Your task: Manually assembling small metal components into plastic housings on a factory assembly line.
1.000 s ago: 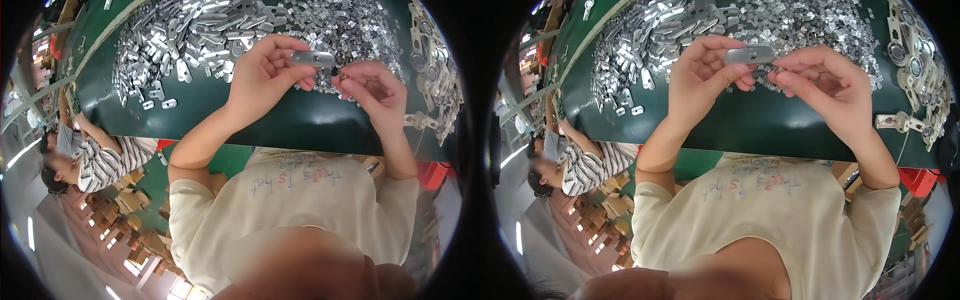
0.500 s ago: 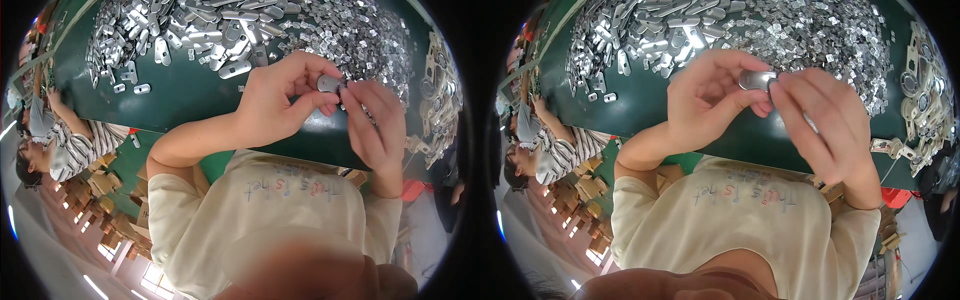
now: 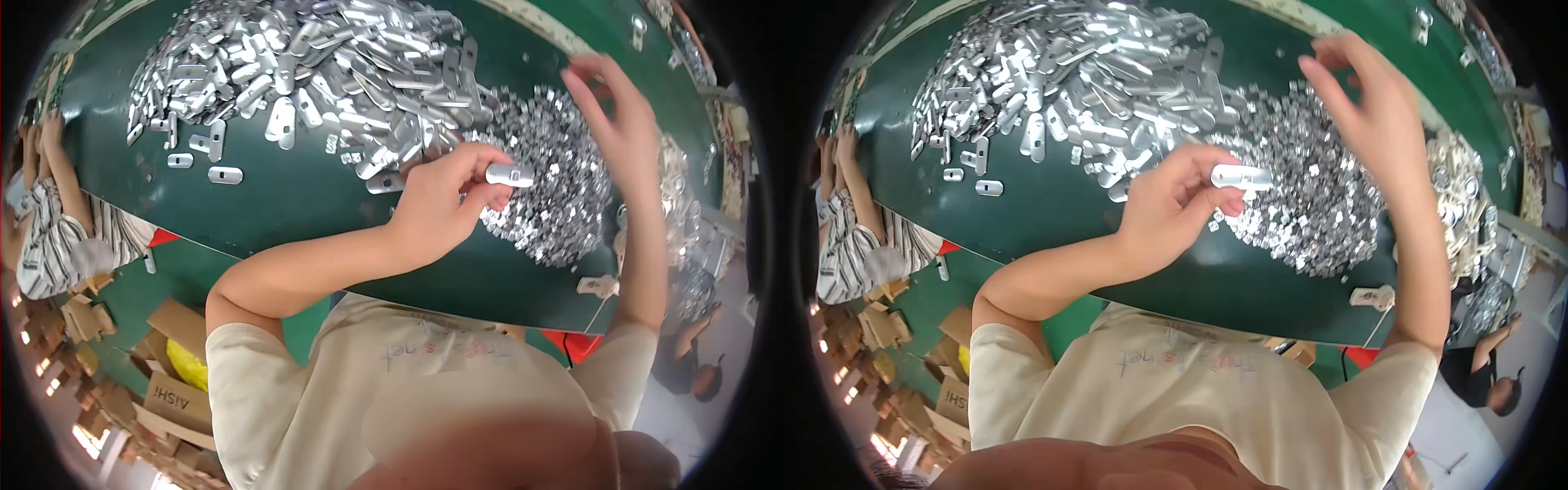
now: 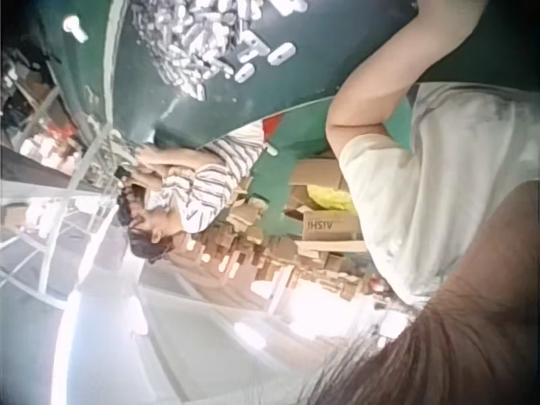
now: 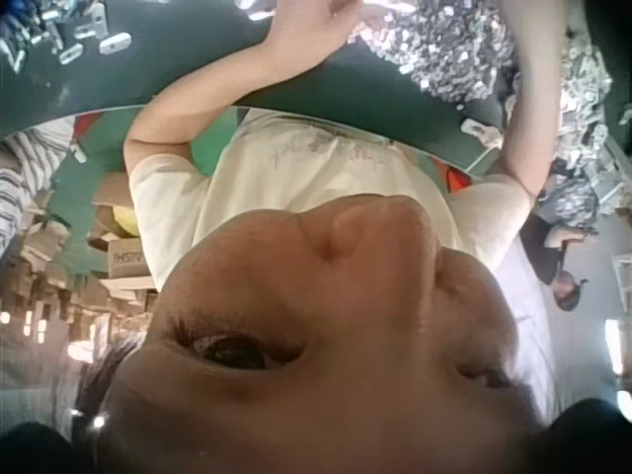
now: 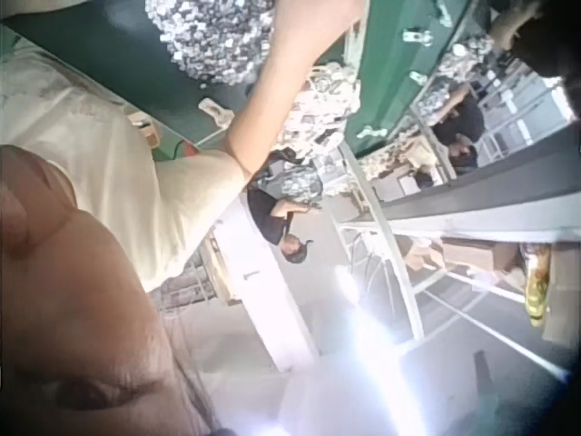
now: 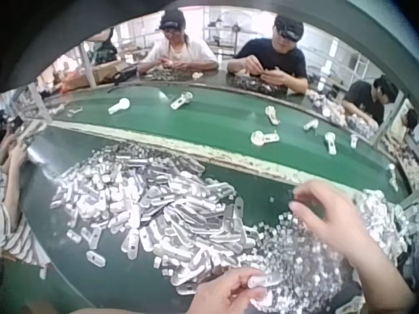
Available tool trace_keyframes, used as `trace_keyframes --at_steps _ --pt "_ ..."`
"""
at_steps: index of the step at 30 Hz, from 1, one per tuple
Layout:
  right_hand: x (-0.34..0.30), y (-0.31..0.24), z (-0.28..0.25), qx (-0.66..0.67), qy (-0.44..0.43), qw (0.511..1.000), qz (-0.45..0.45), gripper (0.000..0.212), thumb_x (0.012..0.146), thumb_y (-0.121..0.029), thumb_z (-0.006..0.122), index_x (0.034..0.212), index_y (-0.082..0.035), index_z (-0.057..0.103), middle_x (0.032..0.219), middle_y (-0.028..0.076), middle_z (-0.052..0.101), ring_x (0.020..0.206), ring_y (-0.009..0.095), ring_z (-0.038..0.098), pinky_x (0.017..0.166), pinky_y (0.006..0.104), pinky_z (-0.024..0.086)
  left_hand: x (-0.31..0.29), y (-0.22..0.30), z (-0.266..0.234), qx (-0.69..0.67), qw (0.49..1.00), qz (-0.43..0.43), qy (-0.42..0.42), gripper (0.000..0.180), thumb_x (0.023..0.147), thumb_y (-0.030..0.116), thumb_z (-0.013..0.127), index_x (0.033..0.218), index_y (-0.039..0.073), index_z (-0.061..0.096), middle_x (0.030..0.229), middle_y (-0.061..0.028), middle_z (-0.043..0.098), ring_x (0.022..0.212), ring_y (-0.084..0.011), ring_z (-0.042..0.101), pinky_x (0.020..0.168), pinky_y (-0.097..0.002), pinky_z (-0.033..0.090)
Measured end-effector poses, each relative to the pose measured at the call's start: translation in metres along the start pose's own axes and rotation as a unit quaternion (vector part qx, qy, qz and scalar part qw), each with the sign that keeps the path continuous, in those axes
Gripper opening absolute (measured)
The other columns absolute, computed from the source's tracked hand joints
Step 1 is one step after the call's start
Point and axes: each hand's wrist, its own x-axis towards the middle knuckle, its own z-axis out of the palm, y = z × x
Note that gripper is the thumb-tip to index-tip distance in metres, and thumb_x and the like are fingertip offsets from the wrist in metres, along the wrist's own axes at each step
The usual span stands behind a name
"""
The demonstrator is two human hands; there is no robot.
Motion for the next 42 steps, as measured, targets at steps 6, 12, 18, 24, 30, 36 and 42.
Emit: trace_keyframes --at_steps 6,12,18,24,30,36,42 --pt "0.181 0.101 0.063 -0.162 0.008 0.974 0.156 0.074 0.079 -0.071 0.034 0.134 -0.022 0.039 0.116 0.020 0.056 0.107 0.038 0.053 0.089 0.0452 0.044 0.002 0.005 0.006 0.043 0.997 0.049 -0.031 0.021 0.085 0.000 0.056 0.105 0.000 0.051 0.077 -0.0080 0.063 0.071 -0.0129 0.065 0.063 -0.0242 0.051" --pt "0.183 0.080 0.066 0.061 -0.078 0.980 0.175 0.033 0.087 -0.034 0.049 0.104 -0.005 0.050 0.090 0.015 0.061 0.087 0.024 0.061 0.075 0.0361 0.051 0.002 0.008 0.003 0.026 0.998 0.050 -0.013 0.021 0.085 0.001 0.057 0.105 -0.001 0.050 0.080 -0.0092 0.064 0.073 -0.0133 0.065 0.065 -0.0244 0.052" --pt "0.021 0.015 -0.025 0.609 -0.118 0.782 0.059 0.032 0.093 -0.028 0.038 0.111 -0.003 0.046 0.095 0.018 0.058 0.066 0.016 0.053 0.056 0.0247 0.043 -0.001 0.008 0.004 -0.002 0.998 0.055 -0.015 0.023 0.083 -0.004 0.056 0.104 -0.001 0.048 0.082 -0.0112 0.065 0.075 -0.0150 0.066 0.064 -0.0245 0.052" --pt "-0.105 -0.015 -0.028 0.470 -0.020 0.878 0.092 0.051 0.088 -0.037 0.051 0.119 0.002 0.041 0.095 0.016 0.058 0.077 0.014 0.053 0.057 0.0232 0.041 0.006 0.026 0.007 -0.025 0.996 -0.029 -0.078 0.026 0.084 -0.005 0.056 0.108 -0.005 0.047 0.096 -0.0158 0.062 0.080 -0.0203 0.064 0.072 -0.0290 0.054" --pt "-0.145 -0.003 -0.001 0.537 0.030 0.839 0.078 0.040 0.082 -0.012 0.060 0.115 0.003 0.044 0.102 0.015 0.050 0.082 0.018 0.053 0.059 0.0286 0.049 0.001 0.028 0.015 -0.008 0.989 -0.058 -0.133 0.030 0.082 -0.007 0.057 0.110 -0.005 0.048 0.092 -0.0145 0.062 0.080 -0.0211 0.065 0.072 -0.0289 0.054" --pt "-0.160 -0.005 0.013 0.132 0.134 0.980 -0.071 0.051 0.065 -0.008 0.078 0.108 0.003 0.052 0.096 0.017 0.056 0.084 0.023 0.055 0.074 0.0316 0.045 -0.005 0.025 0.019 0.045 0.984 -0.061 -0.161 0.030 0.082 -0.010 0.054 0.111 -0.007 0.046 0.098 -0.0161 0.060 0.083 -0.0215 0.064 0.075 -0.0293 0.054" --pt "-0.152 -0.008 0.018 0.097 0.106 0.983 -0.112 0.041 0.063 -0.005 0.076 0.100 0.002 0.058 0.092 0.016 0.057 0.076 0.023 0.055 0.063 0.0287 0.045 -0.008 0.015 0.018 0.041 0.979 -0.069 -0.190 0.032 0.081 -0.011 0.054 0.112 -0.008 0.046 0.100 -0.0166 0.061 0.088 -0.0213 0.063 0.077 -0.0297 0.054"
